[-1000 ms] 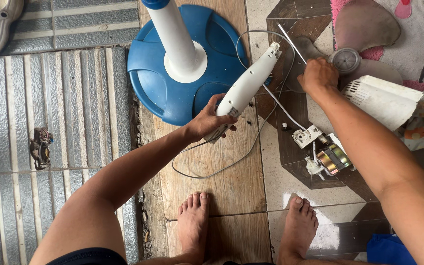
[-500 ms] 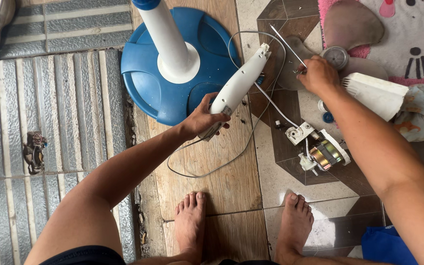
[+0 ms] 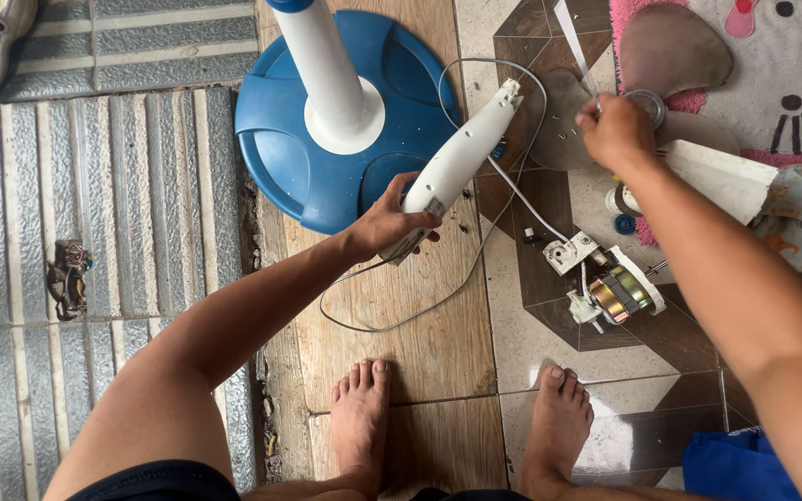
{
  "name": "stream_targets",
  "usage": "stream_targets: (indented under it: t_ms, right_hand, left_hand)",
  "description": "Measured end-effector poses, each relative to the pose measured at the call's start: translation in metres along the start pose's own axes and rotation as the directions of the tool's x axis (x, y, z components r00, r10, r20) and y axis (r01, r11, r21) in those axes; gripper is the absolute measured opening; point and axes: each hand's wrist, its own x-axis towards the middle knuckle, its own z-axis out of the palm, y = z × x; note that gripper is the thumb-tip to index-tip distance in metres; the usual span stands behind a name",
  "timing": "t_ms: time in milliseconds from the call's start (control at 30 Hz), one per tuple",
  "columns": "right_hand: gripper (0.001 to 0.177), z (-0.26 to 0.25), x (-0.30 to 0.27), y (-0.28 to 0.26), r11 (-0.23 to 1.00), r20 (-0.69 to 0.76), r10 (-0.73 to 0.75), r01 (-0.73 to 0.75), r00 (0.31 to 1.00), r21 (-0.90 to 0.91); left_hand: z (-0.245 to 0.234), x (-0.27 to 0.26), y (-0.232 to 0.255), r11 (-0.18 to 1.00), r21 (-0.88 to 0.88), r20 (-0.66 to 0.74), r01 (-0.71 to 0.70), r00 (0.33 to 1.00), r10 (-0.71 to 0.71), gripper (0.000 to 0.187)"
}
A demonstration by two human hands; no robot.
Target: The person uses a screwdriver to remove screws from the white plastic housing of an electric fan base. The fan is disassembled with the motor and blades visible on the floor. The person continues unscrewing and prying the casing apart.
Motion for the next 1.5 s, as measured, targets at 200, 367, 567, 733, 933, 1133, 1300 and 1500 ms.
stream_targets:
  t_ms: [200, 367, 567, 733, 933, 1133, 1300, 1500]
  right_hand:
    - [0.02, -0.054, -0.037, -0.095, 0.656, 0.357, -0.087, -0.216, 0.93, 0.724]
    - [0.022, -0.065, -0.07, -0.149, 0.576, 0.442, -0.362, -0.176, 0.821, 0.798]
    - [0.024, -0.074, -0.076, -0.161, 0.625, 0.457, -0.373, -0.145, 0.807, 0.767]
    - [0.025, -0.073, -0.08, -0.156, 0.663, 0.486, -0.348, -0.156, 0.802, 0.732]
    - [0.023, -0.063, -0.074, -0.116, 0.695, 0.557, -0.234, -0.264, 0.797, 0.669]
    - [0.022, -0.005, -0.08, -0.067, 0.79, 0.432, 0.131, -0.357, 0.892, 0.498]
    - [0.016, 0.015, -0.027, -0.013, 0.88, 0.212, 0.282, -0.34, 0.936, 0.332]
    - [0.014, 0.035, 0.023, 0.008, 0.995, -0.078, 0.087, -0.082, 0.993, 0.061]
  left_hand:
    - [0.009, -0.006, 0.01, 0.998, 0.006, 0.056, -0.06, 0.997, 0.06, 0.092]
    - [0.019, -0.01, 0.019, 0.994, -0.05, 0.105, -0.096, 0.989, 0.101, 0.091]
    - [0.024, -0.021, 0.028, 0.994, -0.017, 0.104, -0.112, 0.988, 0.113, 0.093]
    - [0.025, -0.023, 0.028, 0.992, -0.009, 0.104, -0.125, 0.987, 0.125, 0.092]
    - [0.008, -0.01, 0.016, 0.993, -0.011, 0.036, -0.118, 0.992, 0.119, 0.096]
    - [-0.013, 0.001, -0.001, 0.99, 0.084, -0.065, -0.116, 0.99, 0.121, 0.097]
    - [-0.012, 0.009, -0.002, 0.993, 0.08, -0.058, -0.086, 0.994, 0.091, 0.097]
    - [-0.004, 0.011, 0.009, 0.997, 0.039, -0.056, -0.069, 0.996, 0.071, 0.097]
